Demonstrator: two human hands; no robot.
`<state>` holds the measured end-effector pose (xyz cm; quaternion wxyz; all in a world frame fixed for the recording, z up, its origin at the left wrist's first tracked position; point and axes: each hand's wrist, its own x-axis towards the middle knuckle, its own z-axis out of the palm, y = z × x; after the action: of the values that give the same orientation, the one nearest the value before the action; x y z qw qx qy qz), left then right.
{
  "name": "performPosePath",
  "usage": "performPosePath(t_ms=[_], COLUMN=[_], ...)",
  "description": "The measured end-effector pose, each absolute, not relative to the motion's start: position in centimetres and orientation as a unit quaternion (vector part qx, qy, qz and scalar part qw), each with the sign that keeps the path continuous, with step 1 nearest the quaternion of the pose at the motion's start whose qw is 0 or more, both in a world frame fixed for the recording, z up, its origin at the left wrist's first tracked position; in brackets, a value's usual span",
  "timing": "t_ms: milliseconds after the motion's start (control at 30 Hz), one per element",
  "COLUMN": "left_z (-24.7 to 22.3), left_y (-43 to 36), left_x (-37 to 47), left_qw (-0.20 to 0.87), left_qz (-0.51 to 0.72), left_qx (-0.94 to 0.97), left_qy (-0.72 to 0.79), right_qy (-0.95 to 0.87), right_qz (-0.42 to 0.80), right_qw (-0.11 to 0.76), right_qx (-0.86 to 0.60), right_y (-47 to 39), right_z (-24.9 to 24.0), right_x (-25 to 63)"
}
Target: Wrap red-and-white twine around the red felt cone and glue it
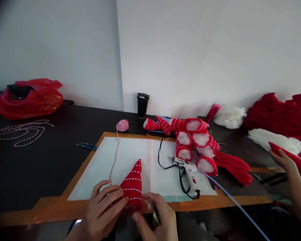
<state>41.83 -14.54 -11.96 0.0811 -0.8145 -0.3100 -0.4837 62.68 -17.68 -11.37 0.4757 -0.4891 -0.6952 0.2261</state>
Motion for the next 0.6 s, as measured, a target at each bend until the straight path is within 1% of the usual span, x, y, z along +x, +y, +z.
performPosePath(t_ms=[67, 200, 300, 467, 600], left_z=[-11.9, -11.8, -11.7, -11.5, -11.6], left_y=[-14.6, -14.8, -14.9, -15.0, -15.4], left_x=[41.9, 42.1, 42.2, 41.9, 41.2], left_qw=[0.077, 0.057, 0.050, 0.048, 0.044], left_qz=[-0.487, -0.505, -0.509, -0.519, -0.518], left_qx=[-0.814, -0.801, -0.794, -0.781, -0.768], left_qy=[-0.308, -0.317, -0.329, -0.344, -0.374], right_qy=[-0.709, -0.748, -0.748, -0.734, -0.673], right_qz=[0.213, 0.204, 0.203, 0.221, 0.231], right_qw=[0.480, 0.458, 0.470, 0.481, 0.520], right_qx=[-0.471, -0.435, -0.423, -0.425, -0.473], right_y=[-17.5, -16.6, -16.0, -16.3, -18.4], right_z=[-11.4, -11.0, -10.7, -10.5, -11.5], right_x=[61.8, 61.0, 60.7, 60.9, 61.4])
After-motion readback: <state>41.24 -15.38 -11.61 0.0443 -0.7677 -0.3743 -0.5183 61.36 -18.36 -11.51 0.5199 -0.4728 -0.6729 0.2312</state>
